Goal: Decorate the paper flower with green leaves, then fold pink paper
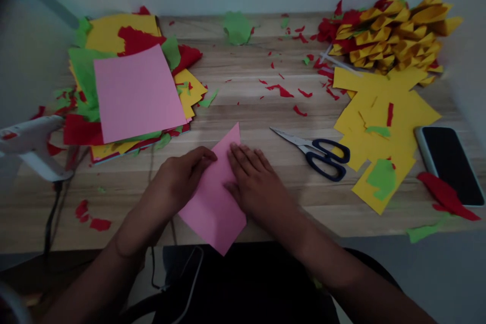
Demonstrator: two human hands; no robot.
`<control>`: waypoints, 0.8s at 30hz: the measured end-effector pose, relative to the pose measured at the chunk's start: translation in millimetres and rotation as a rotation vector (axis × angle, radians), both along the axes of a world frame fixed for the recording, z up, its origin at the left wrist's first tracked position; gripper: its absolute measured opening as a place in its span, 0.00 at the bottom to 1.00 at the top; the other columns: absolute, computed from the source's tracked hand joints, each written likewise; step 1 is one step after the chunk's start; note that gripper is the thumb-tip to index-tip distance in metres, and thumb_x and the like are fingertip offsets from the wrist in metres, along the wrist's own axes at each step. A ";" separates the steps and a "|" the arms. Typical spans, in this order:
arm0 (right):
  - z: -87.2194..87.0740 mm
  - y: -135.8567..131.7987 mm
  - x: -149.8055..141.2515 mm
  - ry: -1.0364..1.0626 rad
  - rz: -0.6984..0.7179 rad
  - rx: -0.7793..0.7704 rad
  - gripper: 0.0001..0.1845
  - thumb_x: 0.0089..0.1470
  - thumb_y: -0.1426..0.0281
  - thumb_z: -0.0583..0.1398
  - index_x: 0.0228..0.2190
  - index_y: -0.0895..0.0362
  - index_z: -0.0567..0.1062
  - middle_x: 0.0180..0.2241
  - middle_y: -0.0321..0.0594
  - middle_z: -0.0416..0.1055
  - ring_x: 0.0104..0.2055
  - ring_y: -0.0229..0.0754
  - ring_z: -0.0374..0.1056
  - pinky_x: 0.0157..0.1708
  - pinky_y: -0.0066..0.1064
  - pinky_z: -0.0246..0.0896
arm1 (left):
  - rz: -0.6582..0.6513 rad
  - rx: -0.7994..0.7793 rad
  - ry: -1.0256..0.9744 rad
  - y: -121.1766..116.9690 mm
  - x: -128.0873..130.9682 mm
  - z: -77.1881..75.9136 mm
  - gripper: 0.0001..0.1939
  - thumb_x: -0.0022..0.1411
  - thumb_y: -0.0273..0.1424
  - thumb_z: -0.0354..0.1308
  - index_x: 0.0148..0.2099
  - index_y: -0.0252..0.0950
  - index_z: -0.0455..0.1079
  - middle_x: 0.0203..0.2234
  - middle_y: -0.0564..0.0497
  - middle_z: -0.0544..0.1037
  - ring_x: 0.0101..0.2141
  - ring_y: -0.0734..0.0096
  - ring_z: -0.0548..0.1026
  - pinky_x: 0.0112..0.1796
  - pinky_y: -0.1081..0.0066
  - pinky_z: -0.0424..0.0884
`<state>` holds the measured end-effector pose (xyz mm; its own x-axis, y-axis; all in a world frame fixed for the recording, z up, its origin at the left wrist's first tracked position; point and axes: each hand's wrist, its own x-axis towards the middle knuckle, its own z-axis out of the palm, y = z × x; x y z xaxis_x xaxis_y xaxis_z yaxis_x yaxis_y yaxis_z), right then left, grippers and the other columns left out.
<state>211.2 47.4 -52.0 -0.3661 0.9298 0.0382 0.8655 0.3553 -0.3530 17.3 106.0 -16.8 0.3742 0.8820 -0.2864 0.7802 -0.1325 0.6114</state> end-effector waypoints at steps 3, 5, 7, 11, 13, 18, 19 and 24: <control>-1.9 14.8 1.0 -0.090 -0.090 -0.010 0.33 0.67 0.60 0.52 0.66 0.65 0.59 0.69 0.52 0.53 0.70 0.56 0.50 0.68 0.53 0.43 | -0.002 -0.008 0.049 1.1 2.4 -0.4 0.16 0.70 0.34 0.46 0.49 0.43 0.75 0.42 0.49 0.83 0.41 0.59 0.80 0.41 0.66 0.69; -0.9 23.9 0.4 -0.118 -0.141 -0.009 0.33 0.67 0.60 0.51 0.66 0.66 0.59 0.69 0.51 0.52 0.70 0.57 0.49 0.68 0.54 0.42 | -0.004 0.001 0.101 0.7 4.4 1.0 0.16 0.71 0.34 0.46 0.51 0.44 0.75 0.42 0.50 0.83 0.41 0.59 0.80 0.41 0.66 0.70; 0.1 29.7 -0.6 -0.129 -0.162 -0.002 0.33 0.67 0.60 0.51 0.67 0.65 0.58 0.69 0.51 0.53 0.70 0.57 0.49 0.67 0.55 0.42 | -0.019 0.021 0.183 0.0 6.2 3.1 0.17 0.72 0.35 0.45 0.55 0.46 0.72 0.41 0.50 0.83 0.39 0.58 0.81 0.38 0.65 0.70; -1.4 33.8 -0.8 -0.136 -0.168 0.039 0.33 0.67 0.60 0.50 0.67 0.64 0.58 0.68 0.51 0.55 0.69 0.57 0.51 0.66 0.53 0.43 | -0.069 0.070 0.378 -1.7 7.6 8.0 0.19 0.73 0.37 0.44 0.60 0.47 0.68 0.37 0.48 0.83 0.36 0.57 0.81 0.33 0.65 0.69; -3.4 35.5 0.1 -0.142 -0.167 0.065 0.33 0.67 0.59 0.50 0.67 0.64 0.59 0.68 0.50 0.56 0.67 0.58 0.53 0.64 0.53 0.45 | -0.117 0.114 0.439 -2.5 7.2 10.8 0.19 0.73 0.36 0.44 0.59 0.47 0.69 0.36 0.48 0.83 0.36 0.57 0.80 0.34 0.64 0.70; -6.2 38.5 1.5 -0.145 -0.161 0.101 0.33 0.66 0.60 0.50 0.66 0.65 0.60 0.68 0.50 0.57 0.64 0.59 0.54 0.62 0.53 0.47 | -0.264 0.478 0.432 2.0 13.2 14.0 0.15 0.69 0.32 0.51 0.52 0.39 0.75 0.53 0.41 0.76 0.54 0.48 0.72 0.50 0.53 0.69; -6.1 38.4 1.5 -0.141 -0.160 0.106 0.32 0.66 0.60 0.51 0.66 0.64 0.60 0.68 0.50 0.57 0.64 0.59 0.54 0.62 0.53 0.47 | -0.302 0.520 0.367 4.2 16.7 12.3 0.16 0.68 0.32 0.52 0.55 0.38 0.73 0.58 0.41 0.73 0.57 0.48 0.69 0.53 0.52 0.67; -6.9 36.4 1.3 -0.131 -0.133 0.119 0.30 0.65 0.65 0.51 0.64 0.64 0.62 0.67 0.50 0.58 0.66 0.57 0.53 0.63 0.51 0.46 | -0.439 0.392 0.162 10.2 32.6 -10.6 0.28 0.70 0.27 0.47 0.70 0.31 0.53 0.68 0.42 0.60 0.65 0.63 0.62 0.62 0.61 0.61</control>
